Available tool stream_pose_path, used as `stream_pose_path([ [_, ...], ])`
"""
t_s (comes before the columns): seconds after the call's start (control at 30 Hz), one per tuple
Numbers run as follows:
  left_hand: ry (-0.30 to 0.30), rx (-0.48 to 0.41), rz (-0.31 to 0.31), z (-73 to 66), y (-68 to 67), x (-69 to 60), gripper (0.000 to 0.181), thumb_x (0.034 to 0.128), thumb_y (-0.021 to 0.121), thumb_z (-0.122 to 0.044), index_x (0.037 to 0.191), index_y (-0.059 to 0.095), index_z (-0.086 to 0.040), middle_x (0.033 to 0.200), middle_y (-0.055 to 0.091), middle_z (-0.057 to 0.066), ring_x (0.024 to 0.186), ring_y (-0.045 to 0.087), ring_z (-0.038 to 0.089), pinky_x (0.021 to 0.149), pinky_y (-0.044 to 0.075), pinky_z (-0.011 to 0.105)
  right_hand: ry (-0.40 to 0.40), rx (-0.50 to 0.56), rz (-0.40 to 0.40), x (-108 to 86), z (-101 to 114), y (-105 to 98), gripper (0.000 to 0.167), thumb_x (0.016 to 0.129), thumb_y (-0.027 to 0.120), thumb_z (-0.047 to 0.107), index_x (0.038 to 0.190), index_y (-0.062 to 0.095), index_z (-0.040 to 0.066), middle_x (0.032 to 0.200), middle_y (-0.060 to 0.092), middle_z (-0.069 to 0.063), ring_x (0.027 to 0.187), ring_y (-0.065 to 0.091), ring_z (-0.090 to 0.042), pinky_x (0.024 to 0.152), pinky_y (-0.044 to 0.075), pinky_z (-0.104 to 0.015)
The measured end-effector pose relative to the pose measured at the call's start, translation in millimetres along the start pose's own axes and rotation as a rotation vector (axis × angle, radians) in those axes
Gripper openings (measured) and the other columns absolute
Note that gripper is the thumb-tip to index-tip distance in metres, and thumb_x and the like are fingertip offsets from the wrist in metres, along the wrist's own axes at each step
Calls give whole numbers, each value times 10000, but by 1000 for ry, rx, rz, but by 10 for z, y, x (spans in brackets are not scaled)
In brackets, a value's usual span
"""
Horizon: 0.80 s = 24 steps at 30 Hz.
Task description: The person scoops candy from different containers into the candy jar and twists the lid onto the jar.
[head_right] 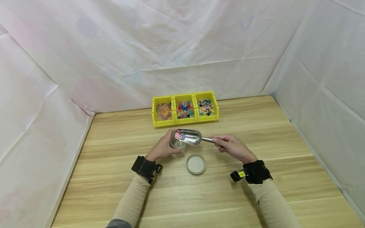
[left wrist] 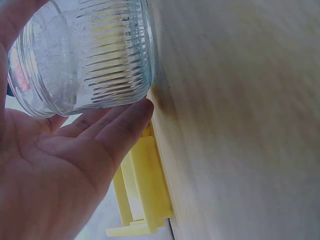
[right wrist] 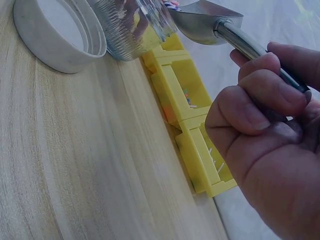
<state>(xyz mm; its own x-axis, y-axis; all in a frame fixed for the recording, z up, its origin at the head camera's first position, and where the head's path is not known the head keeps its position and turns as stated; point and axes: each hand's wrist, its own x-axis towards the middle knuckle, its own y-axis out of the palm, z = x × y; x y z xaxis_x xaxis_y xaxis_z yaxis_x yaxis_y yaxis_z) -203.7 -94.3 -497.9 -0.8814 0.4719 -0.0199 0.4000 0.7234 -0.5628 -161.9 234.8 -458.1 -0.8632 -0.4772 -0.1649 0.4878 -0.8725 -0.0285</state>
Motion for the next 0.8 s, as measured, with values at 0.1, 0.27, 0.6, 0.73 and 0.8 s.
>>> stream_pose_path([
  [0.1, 0, -2, -2, -4, 0, 0, 918, 679, 925, -246, 1412, 384, -130, 1382, 546, 105, 1285, 518, 291, 1105, 403, 466, 0, -45, -18, 0, 8, 0, 436, 1047, 506, 283, 1336, 584, -35, 748, 381, 39, 634, 334, -124, 600, 310, -319],
  [0.27, -5, -4, -2, -7, -3, -5, 945, 678, 925, -246, 1435, 370, -137, 1375, 556, 95, 1268, 530, 284, 1094, 412, 462, -10, -61, -25, -1, 23, 8, 436, 1047, 507, 283, 1340, 581, -30, 740, 370, 43, 620, 311, -141, 599, 289, -342],
  [0.6, -4, -3, -6, -8, -10, -11, 933, 687, 921, -274, 1431, 376, -139, 1387, 551, 104, 1283, 518, 300, 1094, 410, 480, -10, -97, -50, -16, 28, 38, 433, 1039, 521, 306, 1331, 601, -3, 717, 366, 41, 625, 334, -128, 581, 327, -264],
  [0.73, 1, -6, -5, -3, -7, -11, 932, 682, 924, -259, 1427, 378, -133, 1375, 557, 108, 1271, 526, 305, 1089, 414, 481, -7, -108, -53, -26, 22, 40, 435, 1038, 521, 311, 1333, 602, 2, 721, 369, 37, 631, 340, -133, 589, 339, -264],
  [0.8, 0, -8, -5, -1, -5, -11, 928, 681, 925, -250, 1423, 380, -135, 1365, 563, 102, 1262, 532, 299, 1084, 418, 475, -8, -109, -52, -31, 23, 41, 433, 1040, 517, 306, 1334, 600, -2, 723, 367, 35, 632, 339, -142, 591, 343, -272],
])
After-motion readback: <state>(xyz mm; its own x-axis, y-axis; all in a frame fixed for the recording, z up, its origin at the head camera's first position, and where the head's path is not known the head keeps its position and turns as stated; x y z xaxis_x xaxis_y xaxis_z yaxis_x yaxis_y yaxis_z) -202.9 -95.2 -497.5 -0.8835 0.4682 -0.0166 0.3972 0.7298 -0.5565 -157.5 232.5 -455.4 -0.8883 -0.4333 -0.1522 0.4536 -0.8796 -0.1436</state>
